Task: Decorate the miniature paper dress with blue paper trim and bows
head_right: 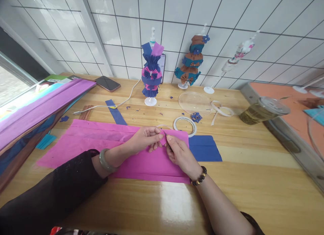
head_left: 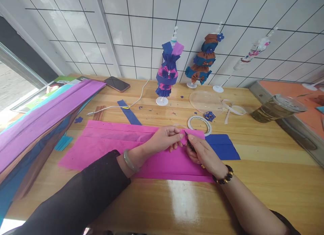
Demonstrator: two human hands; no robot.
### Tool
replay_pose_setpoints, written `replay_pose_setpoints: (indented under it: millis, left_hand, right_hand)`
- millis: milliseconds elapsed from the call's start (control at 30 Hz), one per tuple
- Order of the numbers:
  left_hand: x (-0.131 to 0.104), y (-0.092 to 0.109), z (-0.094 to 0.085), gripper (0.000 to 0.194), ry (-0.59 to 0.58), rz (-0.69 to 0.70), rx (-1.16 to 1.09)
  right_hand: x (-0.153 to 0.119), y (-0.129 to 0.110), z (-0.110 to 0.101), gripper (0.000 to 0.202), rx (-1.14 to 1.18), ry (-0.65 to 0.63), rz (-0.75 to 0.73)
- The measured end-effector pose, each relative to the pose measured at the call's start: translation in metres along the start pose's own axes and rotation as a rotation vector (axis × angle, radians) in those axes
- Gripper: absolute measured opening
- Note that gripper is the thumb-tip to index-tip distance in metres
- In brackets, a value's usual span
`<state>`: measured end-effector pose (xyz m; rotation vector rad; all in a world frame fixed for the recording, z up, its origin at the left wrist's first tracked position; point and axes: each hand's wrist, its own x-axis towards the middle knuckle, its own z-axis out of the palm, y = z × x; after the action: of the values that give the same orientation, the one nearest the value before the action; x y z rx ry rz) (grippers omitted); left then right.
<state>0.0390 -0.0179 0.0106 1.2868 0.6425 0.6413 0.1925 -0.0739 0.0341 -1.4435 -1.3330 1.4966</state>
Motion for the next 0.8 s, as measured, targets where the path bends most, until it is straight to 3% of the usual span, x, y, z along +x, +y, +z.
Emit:
replay_pose_setpoints:
  millis: [800]
  left_hand:
    - [-0.0004, 0.0021, 0.0018, 0.028, 0.027, -0.040, 0.041]
  right_hand:
    - [-0.0003, 0.0006, 0.0001, 0.043, 0.002, -0.009, 0.009]
